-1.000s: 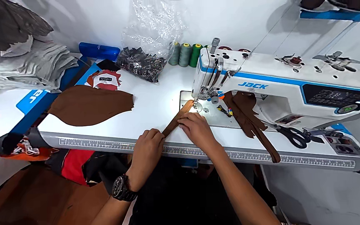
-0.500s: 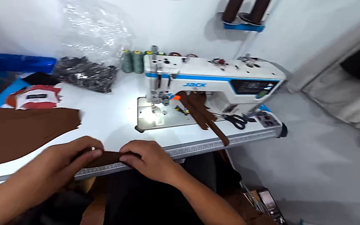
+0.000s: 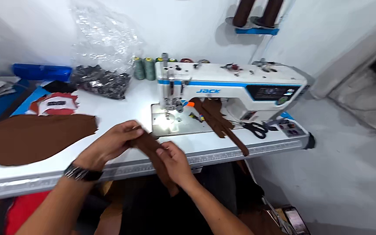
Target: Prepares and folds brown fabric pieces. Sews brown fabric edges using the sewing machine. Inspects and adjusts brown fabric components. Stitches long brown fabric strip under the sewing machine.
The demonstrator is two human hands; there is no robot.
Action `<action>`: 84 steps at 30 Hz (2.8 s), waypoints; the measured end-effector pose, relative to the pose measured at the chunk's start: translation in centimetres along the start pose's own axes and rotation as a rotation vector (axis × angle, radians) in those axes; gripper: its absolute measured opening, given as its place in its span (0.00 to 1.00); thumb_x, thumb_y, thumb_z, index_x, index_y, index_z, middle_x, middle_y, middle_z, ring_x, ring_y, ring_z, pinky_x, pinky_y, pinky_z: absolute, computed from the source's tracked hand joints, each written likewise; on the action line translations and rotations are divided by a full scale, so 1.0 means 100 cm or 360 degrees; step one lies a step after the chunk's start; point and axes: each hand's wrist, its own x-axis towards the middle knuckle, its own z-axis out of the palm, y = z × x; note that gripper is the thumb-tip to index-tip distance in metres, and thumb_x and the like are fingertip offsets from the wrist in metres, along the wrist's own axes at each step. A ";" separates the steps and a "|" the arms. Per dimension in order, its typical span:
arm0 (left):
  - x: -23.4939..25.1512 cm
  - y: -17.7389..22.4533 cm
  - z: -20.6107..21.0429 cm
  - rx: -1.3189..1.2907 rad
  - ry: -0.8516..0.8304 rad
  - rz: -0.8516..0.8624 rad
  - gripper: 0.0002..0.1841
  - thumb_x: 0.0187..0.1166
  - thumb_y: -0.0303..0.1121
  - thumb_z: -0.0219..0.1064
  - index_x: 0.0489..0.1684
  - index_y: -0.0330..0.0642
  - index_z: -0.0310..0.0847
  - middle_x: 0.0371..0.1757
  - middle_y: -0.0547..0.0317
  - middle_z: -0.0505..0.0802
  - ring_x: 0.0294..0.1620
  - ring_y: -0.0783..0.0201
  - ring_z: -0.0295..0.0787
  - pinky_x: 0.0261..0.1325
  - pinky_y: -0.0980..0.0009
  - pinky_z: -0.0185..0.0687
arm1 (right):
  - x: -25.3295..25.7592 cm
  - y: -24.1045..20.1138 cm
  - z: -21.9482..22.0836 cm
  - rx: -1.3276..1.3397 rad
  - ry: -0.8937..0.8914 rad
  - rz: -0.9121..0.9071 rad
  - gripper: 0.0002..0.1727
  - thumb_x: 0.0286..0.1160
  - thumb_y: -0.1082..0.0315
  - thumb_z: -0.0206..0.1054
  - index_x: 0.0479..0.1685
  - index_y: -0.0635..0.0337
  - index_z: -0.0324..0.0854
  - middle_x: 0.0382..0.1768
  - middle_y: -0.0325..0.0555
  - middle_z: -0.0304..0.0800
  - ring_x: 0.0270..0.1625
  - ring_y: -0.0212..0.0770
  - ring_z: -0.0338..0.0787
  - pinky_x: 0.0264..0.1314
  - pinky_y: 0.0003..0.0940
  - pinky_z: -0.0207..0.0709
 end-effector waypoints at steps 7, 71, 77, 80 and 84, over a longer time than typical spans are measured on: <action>0.116 -0.021 -0.011 0.1219 -0.0372 0.0156 0.09 0.74 0.32 0.77 0.44 0.38 0.90 0.34 0.55 0.94 0.26 0.66 0.86 0.32 0.66 0.83 | 0.025 0.020 -0.005 -0.1476 0.0281 -0.0517 0.25 0.71 0.56 0.78 0.68 0.54 0.86 0.44 0.52 0.89 0.46 0.55 0.88 0.44 0.53 0.83; 0.068 -0.072 -0.003 0.2420 -0.0312 0.0772 0.49 0.74 0.80 0.35 0.93 0.64 0.61 0.95 0.59 0.61 0.96 0.46 0.48 0.85 0.24 0.44 | 0.110 0.047 -0.136 -0.1823 -0.0840 -0.0937 0.42 0.84 0.28 0.39 0.89 0.41 0.66 0.92 0.39 0.60 0.95 0.46 0.53 0.94 0.57 0.48; 0.066 -0.071 -0.003 0.2424 -0.0309 0.0756 0.48 0.73 0.81 0.35 0.92 0.65 0.61 0.94 0.62 0.63 0.96 0.44 0.46 0.83 0.21 0.43 | 0.112 0.048 -0.137 -0.1776 -0.0860 -0.0898 0.42 0.82 0.26 0.39 0.90 0.37 0.66 0.92 0.36 0.59 0.96 0.45 0.50 0.95 0.58 0.46; 0.075 -0.069 -0.009 0.2431 -0.0346 0.0766 0.48 0.74 0.80 0.36 0.93 0.63 0.61 0.94 0.63 0.63 0.96 0.44 0.47 0.83 0.21 0.45 | 0.120 0.047 -0.139 -0.1777 -0.0873 -0.0871 0.42 0.81 0.26 0.41 0.90 0.36 0.66 0.92 0.36 0.59 0.96 0.46 0.52 0.94 0.61 0.47; 0.095 -0.064 -0.022 0.2412 -0.0409 0.0778 0.48 0.74 0.79 0.39 0.93 0.65 0.59 0.95 0.67 0.61 0.96 0.44 0.45 0.84 0.22 0.43 | 0.137 0.046 -0.142 -0.1845 -0.0921 -0.0814 0.44 0.80 0.24 0.40 0.91 0.35 0.64 0.93 0.39 0.58 0.95 0.47 0.53 0.95 0.60 0.43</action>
